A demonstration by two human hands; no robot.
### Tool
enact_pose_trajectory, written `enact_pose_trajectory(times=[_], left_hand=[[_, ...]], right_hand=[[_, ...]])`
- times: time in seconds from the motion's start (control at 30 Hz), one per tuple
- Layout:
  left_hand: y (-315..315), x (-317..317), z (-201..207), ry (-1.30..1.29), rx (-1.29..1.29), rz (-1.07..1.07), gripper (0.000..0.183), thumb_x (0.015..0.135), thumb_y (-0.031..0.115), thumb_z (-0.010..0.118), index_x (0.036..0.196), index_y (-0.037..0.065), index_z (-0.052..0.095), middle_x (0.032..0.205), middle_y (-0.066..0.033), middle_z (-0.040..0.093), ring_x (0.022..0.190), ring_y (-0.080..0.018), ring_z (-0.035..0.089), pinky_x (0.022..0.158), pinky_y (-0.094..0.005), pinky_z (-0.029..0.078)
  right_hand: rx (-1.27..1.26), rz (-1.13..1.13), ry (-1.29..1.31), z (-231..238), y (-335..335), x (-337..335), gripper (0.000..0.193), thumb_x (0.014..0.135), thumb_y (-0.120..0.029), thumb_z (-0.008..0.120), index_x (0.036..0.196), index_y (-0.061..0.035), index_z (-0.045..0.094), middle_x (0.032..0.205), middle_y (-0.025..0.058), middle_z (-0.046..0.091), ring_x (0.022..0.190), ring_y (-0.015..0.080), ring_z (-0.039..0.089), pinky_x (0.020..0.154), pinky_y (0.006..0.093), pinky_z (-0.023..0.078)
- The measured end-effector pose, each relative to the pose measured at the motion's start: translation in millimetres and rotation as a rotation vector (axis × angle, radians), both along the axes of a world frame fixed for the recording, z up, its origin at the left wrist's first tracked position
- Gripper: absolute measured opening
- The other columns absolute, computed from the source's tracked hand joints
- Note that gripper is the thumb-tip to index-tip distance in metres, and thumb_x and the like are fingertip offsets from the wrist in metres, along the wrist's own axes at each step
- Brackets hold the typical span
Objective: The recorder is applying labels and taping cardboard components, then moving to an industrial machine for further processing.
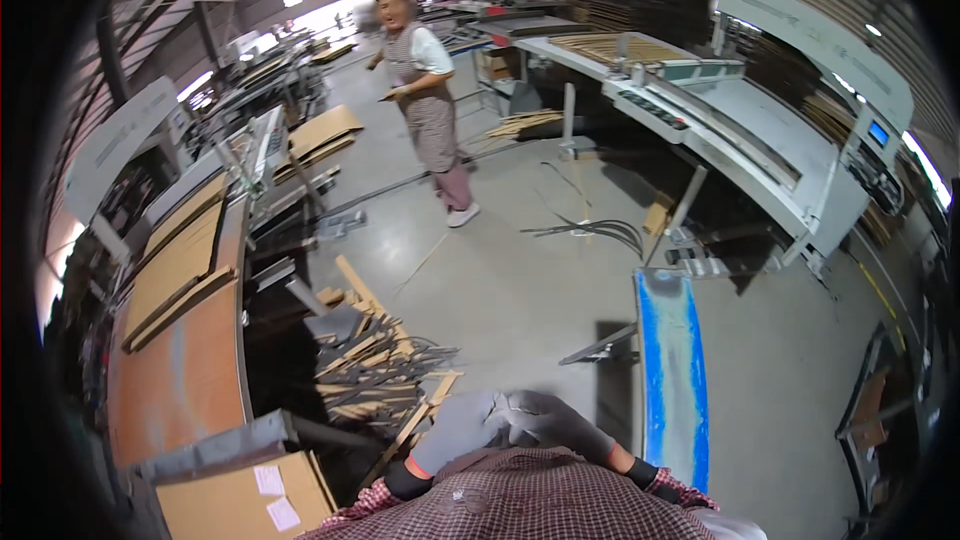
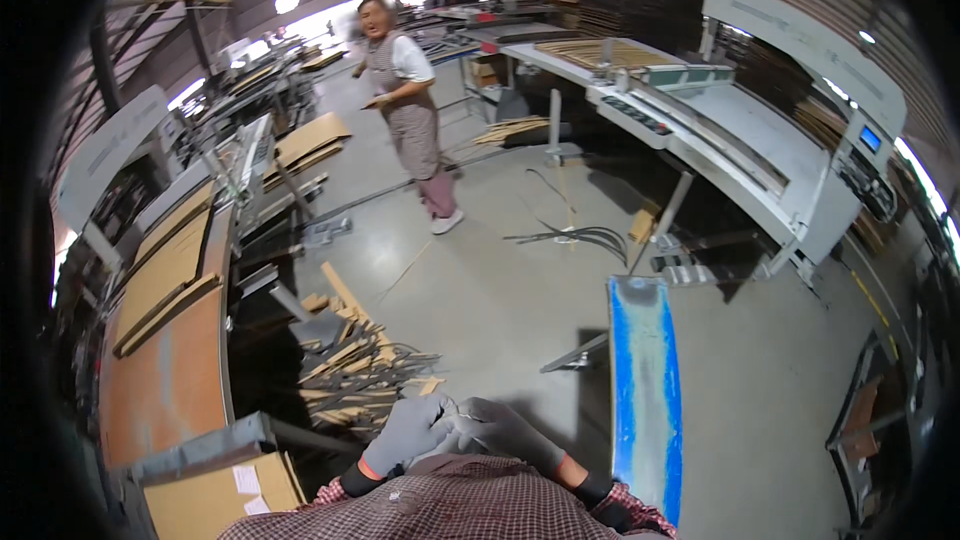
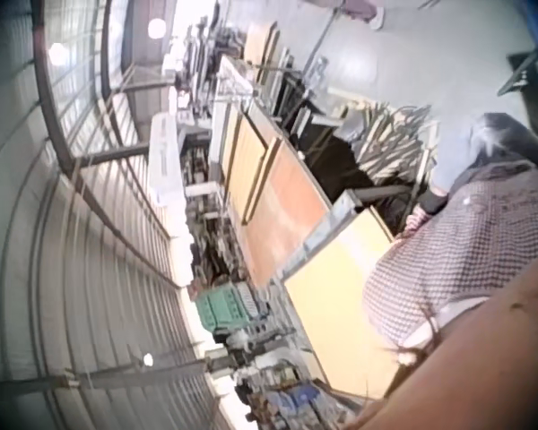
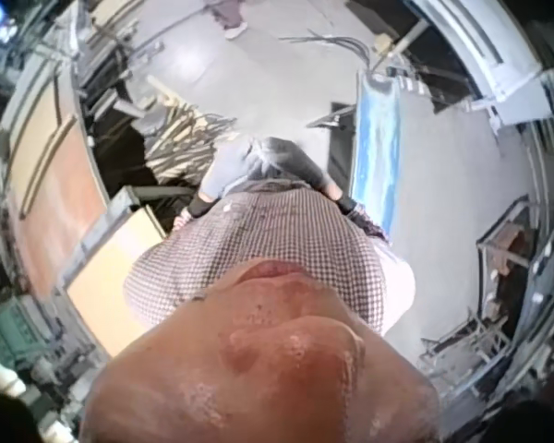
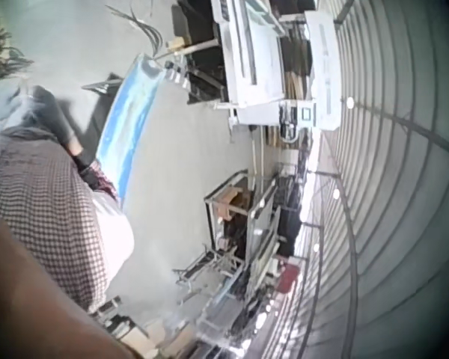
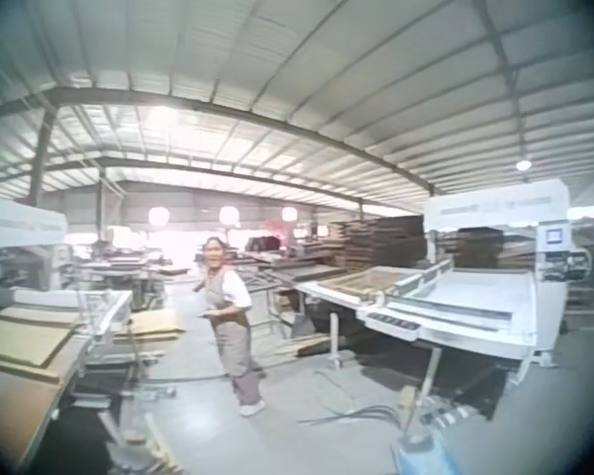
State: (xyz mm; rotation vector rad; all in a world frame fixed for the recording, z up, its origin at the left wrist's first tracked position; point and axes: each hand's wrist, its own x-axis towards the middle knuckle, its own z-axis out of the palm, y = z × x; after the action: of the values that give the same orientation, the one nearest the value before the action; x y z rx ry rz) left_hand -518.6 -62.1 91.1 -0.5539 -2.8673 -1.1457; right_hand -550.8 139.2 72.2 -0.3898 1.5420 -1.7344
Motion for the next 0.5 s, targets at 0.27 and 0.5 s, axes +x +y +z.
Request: enact_pose_trajectory(times=[0.27,0.5], left_hand=[[54,-92,-5,-0.489,0.622,-0.059,0.023,0.094,0.017,0.051,0.107,0.002,0.062,0.071,-0.0014,0.059,0.066,-0.0105,0.056,0.067,-0.0289,0.048],[76,-63,-68,-0.225,0.423,0.176,0.033,0.094,0.022,0.055,0.118,0.001,0.061,0.08,-0.006,0.063,0.071,-0.0119,0.058,0.069,-0.0285,0.049]], right_hand=[[0.121,-0.525,0.392,-14,104,-80,0.017,0.095,-0.016,0.054,0.099,-0.0016,0.062,0.079,0.0041,0.064,0.068,0.0118,0.062,0.058,0.0243,0.048],[1.661,-0.603,0.596,-291,478,-141,0.026,0.08,-0.014,0.06,0.104,-0.0044,0.063,0.113,0.0206,0.06,0.103,0.0349,0.059,0.08,0.0431,0.05]])
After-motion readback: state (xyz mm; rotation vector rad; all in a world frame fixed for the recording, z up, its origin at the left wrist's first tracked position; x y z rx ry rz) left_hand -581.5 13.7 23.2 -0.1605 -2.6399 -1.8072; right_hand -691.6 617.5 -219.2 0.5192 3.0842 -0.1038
